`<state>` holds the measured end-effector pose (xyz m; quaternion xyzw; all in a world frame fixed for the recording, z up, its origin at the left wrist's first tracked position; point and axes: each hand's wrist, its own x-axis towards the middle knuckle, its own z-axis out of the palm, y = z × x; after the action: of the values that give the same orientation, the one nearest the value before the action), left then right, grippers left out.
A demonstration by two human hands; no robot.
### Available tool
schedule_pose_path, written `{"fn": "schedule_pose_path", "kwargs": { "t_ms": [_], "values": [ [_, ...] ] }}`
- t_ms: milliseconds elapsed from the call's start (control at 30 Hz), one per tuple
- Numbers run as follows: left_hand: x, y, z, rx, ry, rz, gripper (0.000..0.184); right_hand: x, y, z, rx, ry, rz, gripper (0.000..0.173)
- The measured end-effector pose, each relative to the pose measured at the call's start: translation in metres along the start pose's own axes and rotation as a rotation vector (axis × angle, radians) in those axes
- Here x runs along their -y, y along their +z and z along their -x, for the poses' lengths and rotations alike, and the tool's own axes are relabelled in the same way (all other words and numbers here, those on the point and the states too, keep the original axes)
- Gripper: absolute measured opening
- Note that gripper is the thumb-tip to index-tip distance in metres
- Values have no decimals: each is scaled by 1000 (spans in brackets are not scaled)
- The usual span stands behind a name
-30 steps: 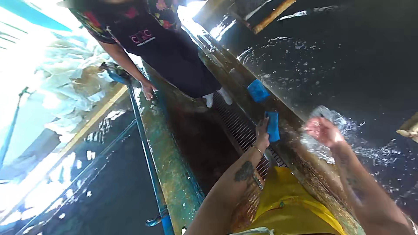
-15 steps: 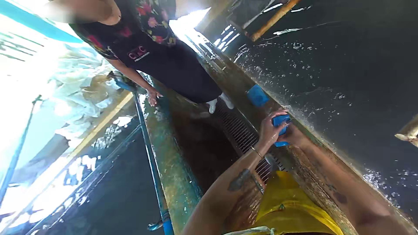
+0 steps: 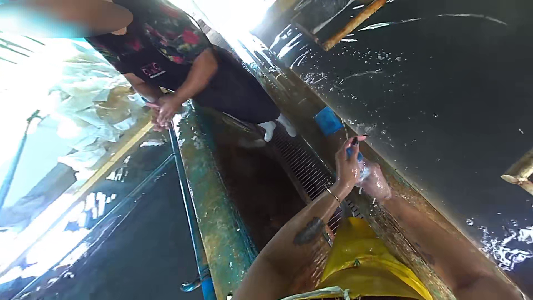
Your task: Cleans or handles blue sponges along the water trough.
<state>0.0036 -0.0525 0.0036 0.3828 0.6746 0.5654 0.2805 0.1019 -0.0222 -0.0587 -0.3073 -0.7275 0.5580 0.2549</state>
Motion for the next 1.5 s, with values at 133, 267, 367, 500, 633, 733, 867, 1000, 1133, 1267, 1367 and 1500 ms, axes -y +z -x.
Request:
{"fn": "schedule_pose_path", "kwargs": {
  "t_ms": [133,267,367,500,633,733,867,1000,1133,1267,1367,1500],
  "values": [
    [7,2,-4,-17,-212,177,29,4,-15,-7,104,77,256,37],
    [15,-15,-13,252,-469,344,59,-37,-85,-24,132,352,467,58],
    [21,-45,-19,177,-625,525,76,-117,-174,-6,-82,612,645,115],
    [45,-79,-6,208,-666,745,97,-211,-223,77,-298,915,720,95],
    [60,-60,8,203,-703,861,103,-221,-176,90,-432,977,67,61],
    [60,-37,6,265,-705,854,104,-161,-146,63,-369,705,-566,45],
    [63,-16,-3,319,-685,836,106,-45,-85,30,-169,311,-729,67],
    [14,-8,-1,239,-589,515,60,17,-16,14,-90,-113,-86,72],
    [30,-8,0,166,-616,694,75,-5,-17,-15,-198,-85,117,67],
    [27,-15,-1,282,-556,638,69,-2,-36,-21,-235,-15,230,101],
    [29,-16,7,100,-464,542,50,4,-40,-3,-162,-92,121,114],
    [34,-38,11,145,-337,602,62,-20,-59,8,-129,-67,-193,107]
  ]
}}
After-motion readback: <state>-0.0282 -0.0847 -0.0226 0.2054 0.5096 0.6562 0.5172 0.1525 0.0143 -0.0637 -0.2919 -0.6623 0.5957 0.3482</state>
